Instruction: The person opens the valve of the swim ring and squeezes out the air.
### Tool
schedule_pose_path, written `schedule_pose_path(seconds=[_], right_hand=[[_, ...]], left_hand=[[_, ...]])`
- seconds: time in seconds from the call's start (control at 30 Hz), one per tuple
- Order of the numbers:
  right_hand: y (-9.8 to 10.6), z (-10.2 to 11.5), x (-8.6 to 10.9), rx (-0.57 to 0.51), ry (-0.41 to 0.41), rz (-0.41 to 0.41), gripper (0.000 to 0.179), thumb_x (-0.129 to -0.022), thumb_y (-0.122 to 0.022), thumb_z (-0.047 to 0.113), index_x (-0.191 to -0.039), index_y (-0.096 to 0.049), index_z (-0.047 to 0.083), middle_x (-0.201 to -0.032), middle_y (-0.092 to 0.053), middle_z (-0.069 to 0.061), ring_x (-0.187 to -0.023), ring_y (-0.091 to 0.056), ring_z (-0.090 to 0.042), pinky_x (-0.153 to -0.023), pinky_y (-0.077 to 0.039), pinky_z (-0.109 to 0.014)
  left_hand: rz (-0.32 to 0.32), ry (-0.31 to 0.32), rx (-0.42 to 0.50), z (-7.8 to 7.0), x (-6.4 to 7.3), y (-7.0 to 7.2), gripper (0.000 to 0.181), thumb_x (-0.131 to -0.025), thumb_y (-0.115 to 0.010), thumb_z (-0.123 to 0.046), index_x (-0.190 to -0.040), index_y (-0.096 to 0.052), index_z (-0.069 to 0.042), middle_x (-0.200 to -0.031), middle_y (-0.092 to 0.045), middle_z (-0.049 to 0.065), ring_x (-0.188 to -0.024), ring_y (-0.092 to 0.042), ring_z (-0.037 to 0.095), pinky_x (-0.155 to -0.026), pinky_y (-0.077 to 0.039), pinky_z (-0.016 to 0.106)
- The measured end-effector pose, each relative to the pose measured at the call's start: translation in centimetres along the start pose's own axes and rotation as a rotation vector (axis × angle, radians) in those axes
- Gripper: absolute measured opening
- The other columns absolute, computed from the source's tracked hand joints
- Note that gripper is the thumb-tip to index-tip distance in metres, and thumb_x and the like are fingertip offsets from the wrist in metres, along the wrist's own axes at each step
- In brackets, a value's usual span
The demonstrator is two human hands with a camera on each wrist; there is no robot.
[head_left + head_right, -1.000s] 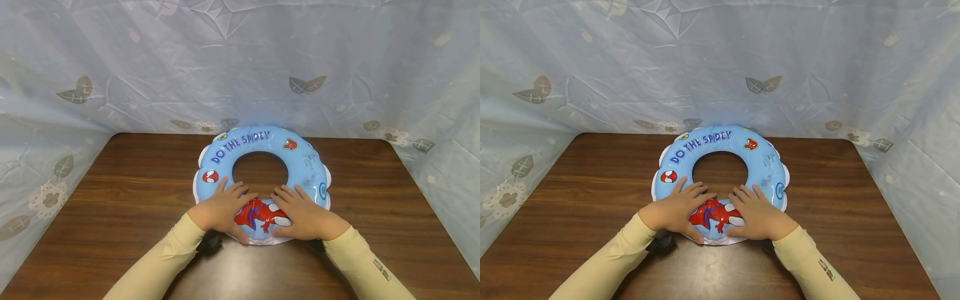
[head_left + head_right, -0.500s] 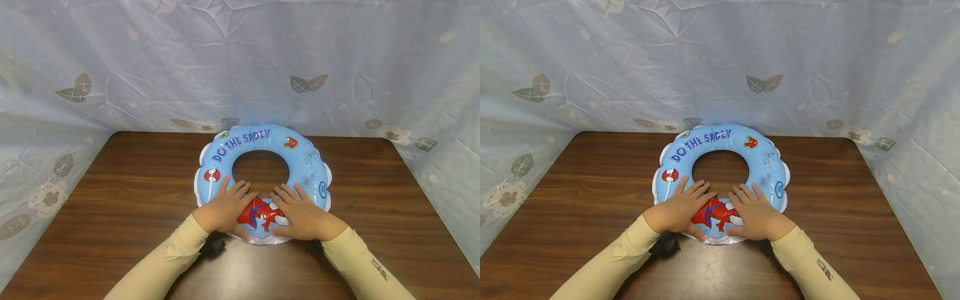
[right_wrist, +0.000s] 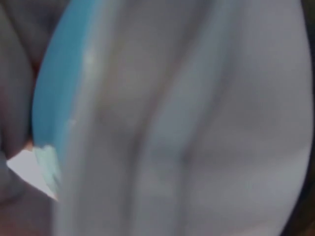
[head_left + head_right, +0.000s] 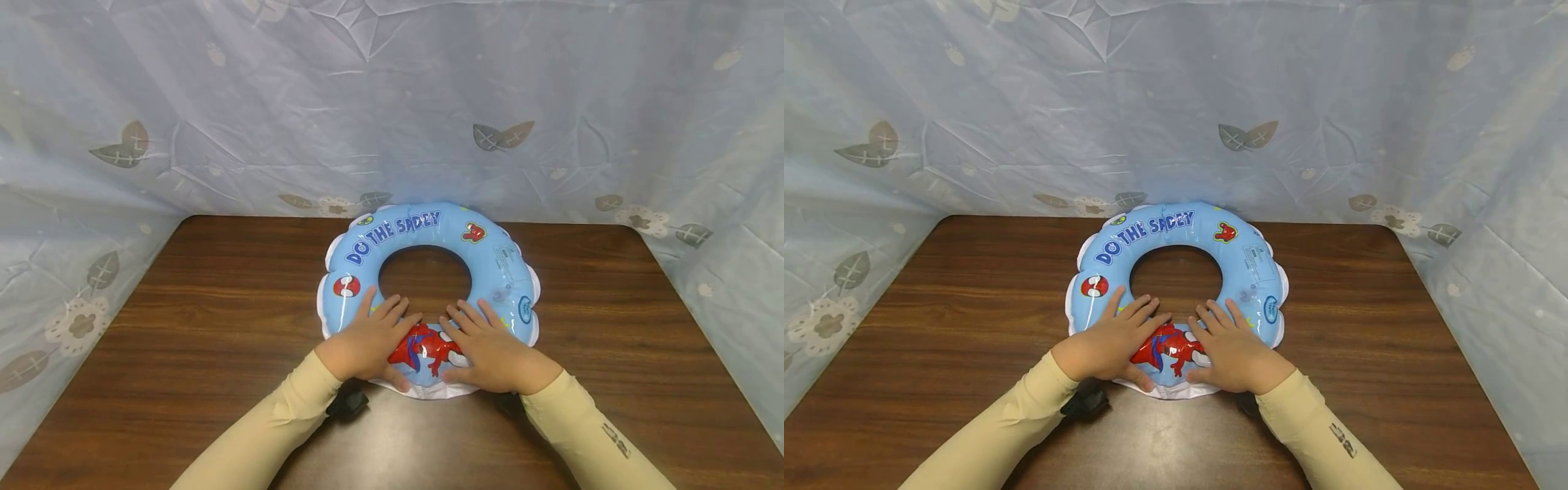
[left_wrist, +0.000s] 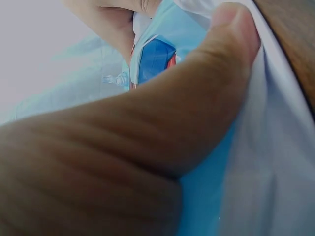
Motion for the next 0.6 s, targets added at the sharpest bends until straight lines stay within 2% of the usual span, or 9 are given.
schedule_pose_path(seconds=[0.6], right_hand=[[-0.19,-0.21,-0.09,-0.027,0.011,0.015,0.084,-0.098,-0.065,0.049,-0.157,-0.037,-0.003,-0.166,-0.029,-0.025,-0.156,-0.013,-0.045,-0.124,-0.001,-0.063]], left_hand=[[0.018,-0.005,0.02,0.11,-0.06,-0.09,0.105,-0.078,-0.074,-0.072,-0.163,-0.034,-0.025,-0.168,-0.03,0.013,-0.157,-0.021,0.034,-0.124,0.0,0.064]])
Point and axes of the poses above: each hand's wrist, its own x-axis away from the middle knuckle, its own y-axis out of the back of the hand, z = x × y, the point moved 2 cm from there along -x, towards the middle knuckle
